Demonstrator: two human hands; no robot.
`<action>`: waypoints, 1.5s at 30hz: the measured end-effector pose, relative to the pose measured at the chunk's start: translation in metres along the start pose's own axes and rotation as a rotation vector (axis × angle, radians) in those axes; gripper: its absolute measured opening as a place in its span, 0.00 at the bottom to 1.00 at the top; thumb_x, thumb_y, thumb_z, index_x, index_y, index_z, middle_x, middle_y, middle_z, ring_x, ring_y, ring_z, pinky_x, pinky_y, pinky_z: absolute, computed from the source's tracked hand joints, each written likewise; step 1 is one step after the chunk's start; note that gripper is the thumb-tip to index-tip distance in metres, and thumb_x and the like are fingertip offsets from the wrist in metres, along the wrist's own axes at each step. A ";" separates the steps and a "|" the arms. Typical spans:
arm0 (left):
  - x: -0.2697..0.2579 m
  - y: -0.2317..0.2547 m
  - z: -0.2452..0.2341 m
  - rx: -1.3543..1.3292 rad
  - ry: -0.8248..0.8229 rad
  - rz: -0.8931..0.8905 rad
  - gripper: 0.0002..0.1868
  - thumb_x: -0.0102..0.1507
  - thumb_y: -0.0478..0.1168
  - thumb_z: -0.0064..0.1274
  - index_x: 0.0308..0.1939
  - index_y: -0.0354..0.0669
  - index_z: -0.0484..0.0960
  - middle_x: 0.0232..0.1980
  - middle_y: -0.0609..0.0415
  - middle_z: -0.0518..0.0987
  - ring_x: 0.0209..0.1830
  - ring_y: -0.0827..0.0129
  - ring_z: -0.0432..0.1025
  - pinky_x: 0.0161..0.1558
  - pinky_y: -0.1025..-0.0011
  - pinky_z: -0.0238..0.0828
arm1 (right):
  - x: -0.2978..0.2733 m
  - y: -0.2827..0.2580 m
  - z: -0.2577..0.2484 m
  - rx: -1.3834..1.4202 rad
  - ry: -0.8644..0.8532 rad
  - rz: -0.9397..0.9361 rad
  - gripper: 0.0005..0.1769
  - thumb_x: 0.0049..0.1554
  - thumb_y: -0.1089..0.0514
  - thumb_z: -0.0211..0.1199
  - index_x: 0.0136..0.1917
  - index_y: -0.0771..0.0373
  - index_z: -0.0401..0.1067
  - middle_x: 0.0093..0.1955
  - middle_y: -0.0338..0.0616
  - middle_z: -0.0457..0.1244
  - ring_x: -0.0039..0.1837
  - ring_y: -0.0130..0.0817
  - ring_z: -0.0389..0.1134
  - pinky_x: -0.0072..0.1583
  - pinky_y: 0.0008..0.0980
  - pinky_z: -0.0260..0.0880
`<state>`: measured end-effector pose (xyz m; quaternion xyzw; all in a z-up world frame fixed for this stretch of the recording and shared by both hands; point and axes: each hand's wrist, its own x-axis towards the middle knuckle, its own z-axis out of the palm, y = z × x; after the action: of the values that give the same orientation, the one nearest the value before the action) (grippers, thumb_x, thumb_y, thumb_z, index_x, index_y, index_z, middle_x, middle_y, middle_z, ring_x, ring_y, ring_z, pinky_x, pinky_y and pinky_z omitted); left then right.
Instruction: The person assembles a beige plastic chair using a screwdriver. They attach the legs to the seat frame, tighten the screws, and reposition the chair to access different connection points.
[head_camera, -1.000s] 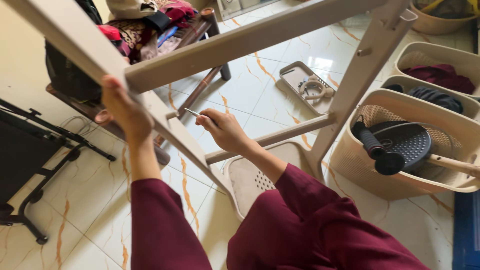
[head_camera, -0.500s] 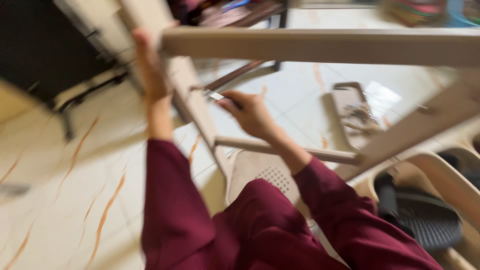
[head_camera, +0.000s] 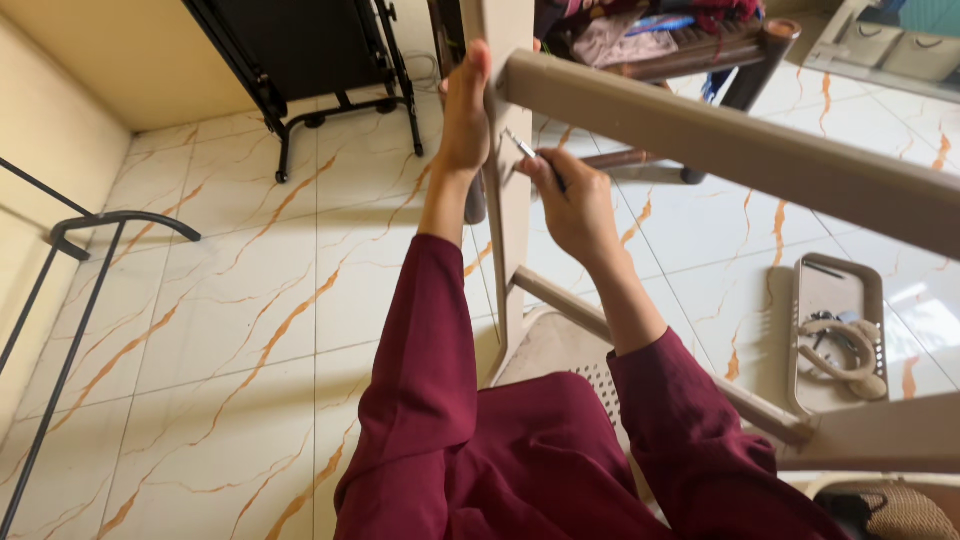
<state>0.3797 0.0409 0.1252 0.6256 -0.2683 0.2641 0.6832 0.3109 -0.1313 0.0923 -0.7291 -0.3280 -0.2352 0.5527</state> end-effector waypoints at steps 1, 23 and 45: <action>-0.001 -0.001 0.000 0.000 -0.001 0.011 0.45 0.70 0.72 0.34 0.57 0.31 0.84 0.50 0.51 0.85 0.49 0.70 0.79 0.55 0.70 0.76 | 0.001 0.001 0.001 -0.015 -0.007 0.050 0.12 0.68 0.56 0.59 0.56 0.67 0.75 0.41 0.45 0.70 0.41 0.24 0.66 0.44 0.28 0.66; 0.008 -0.005 -0.039 0.176 -0.144 -0.069 0.43 0.70 0.74 0.33 0.61 0.39 0.80 0.56 0.52 0.80 0.62 0.66 0.68 0.70 0.70 0.53 | -0.001 -0.004 0.047 -0.430 0.187 -0.133 0.06 0.65 0.61 0.63 0.48 0.68 0.72 0.37 0.51 0.67 0.30 0.46 0.65 0.31 0.38 0.61; 0.034 0.013 -0.052 0.449 -0.226 -0.138 0.34 0.71 0.71 0.28 0.30 0.44 0.59 0.29 0.60 0.54 0.31 0.74 0.51 0.34 0.66 0.50 | 0.020 0.016 0.045 0.753 -0.057 0.611 0.18 0.69 0.54 0.57 0.44 0.71 0.74 0.27 0.31 0.54 0.28 0.16 0.49 0.30 0.22 0.47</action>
<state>0.3968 0.0949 0.1543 0.8041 -0.2342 0.1980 0.5093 0.3351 -0.0868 0.0832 -0.5477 -0.1760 0.0930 0.8126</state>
